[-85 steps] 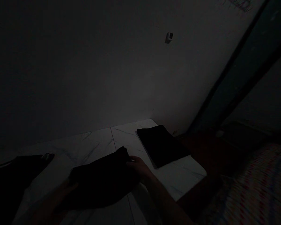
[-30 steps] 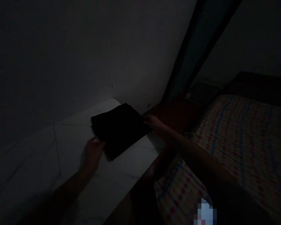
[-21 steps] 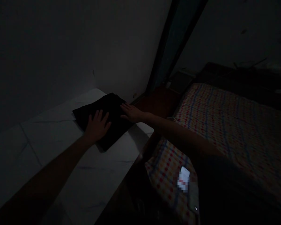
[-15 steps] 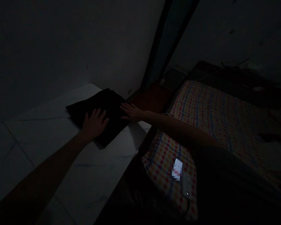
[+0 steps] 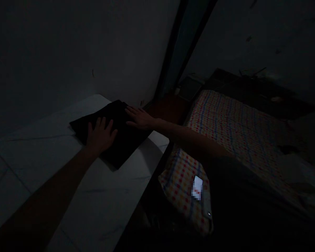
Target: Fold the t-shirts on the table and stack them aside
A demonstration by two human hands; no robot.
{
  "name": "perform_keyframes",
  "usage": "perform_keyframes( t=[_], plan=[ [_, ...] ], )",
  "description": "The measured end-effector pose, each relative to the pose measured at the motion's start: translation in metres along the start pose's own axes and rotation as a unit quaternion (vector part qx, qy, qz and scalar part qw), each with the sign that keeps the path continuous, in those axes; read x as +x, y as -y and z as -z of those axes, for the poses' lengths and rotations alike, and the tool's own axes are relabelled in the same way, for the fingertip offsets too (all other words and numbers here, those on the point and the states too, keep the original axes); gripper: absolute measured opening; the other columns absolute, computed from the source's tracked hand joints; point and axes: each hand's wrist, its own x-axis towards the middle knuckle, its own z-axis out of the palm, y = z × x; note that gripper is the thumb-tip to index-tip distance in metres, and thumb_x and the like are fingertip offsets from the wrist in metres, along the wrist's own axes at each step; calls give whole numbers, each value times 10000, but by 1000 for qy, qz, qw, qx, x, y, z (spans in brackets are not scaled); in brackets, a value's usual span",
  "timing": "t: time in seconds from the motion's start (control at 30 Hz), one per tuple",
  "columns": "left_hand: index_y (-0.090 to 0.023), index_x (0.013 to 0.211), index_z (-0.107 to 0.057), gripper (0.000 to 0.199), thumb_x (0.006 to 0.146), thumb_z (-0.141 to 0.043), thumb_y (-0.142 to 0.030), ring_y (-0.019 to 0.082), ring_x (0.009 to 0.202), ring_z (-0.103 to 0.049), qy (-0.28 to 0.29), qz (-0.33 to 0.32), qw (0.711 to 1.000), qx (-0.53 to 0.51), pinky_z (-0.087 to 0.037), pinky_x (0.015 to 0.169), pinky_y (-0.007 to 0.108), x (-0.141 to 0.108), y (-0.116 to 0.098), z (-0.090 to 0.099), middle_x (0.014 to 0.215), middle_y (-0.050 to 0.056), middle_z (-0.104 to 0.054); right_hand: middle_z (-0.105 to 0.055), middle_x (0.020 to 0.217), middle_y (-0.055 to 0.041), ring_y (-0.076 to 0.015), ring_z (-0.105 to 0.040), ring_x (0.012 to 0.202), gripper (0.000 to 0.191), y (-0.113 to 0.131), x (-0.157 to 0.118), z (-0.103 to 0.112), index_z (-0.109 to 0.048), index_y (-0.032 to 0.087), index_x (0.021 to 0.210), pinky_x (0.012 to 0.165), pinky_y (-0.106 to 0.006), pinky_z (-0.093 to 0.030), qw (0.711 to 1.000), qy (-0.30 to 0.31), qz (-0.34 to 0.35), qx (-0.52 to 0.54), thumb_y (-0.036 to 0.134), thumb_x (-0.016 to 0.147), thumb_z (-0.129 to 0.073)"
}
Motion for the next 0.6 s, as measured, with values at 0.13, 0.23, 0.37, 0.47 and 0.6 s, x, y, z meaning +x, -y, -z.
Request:
perform_keyframes(
  t=[0.13, 0.23, 0.37, 0.47, 0.6],
  plan=[
    [-145, 1534, -417, 637, 1015, -290, -491, 435, 1484, -286, 27, 30, 999, 24, -210, 1149, 680, 0, 5, -8, 1602, 226, -359, -182, 1677, -172, -316, -112, 1554, 808, 10, 32, -18, -210, 101, 1599, 1234, -540, -156, 1000, -12, -12, 9, 643, 1008, -308],
    [-170, 1539, -414, 621, 1023, -284, -490, 419, 1475, -319, 54, 38, 997, 31, -236, 1153, 655, -1, 6, -11, 1604, 204, -369, -245, 1661, -156, -309, -155, 1548, 766, 17, 34, -37, -271, 123, 1588, 1236, -540, -152, 999, 30, -30, 3, 622, 1009, -319],
    [-167, 1547, -394, 605, 1034, -278, -465, 370, 1505, -283, 51, 63, 996, 28, -221, 1175, 638, 0, 12, -10, 1617, 191, -352, -258, 1652, -167, -308, -179, 1543, 793, 11, 38, -40, -281, 106, 1586, 1239, -523, -153, 999, 49, -13, -5, 644, 1003, -289],
    [-164, 1541, -407, 605, 1030, -316, -473, 373, 1513, -265, 48, 93, 994, 26, -180, 1189, 636, -3, 17, -11, 1611, 195, -360, -235, 1656, -182, -308, -141, 1551, 818, 6, 51, -34, -258, 70, 1587, 1240, -521, -150, 1000, 21, -21, -7, 644, 1005, -280],
    [-159, 1540, -409, 602, 1036, -321, -475, 374, 1508, -279, 54, 90, 994, 4, -182, 1192, 629, -6, 21, -12, 1610, 207, -355, -203, 1664, -190, -311, -116, 1554, 808, 6, 64, -41, -259, 38, 1578, 1243, -517, -148, 998, 11, -62, -9, 616, 1013, -280]
  ],
)
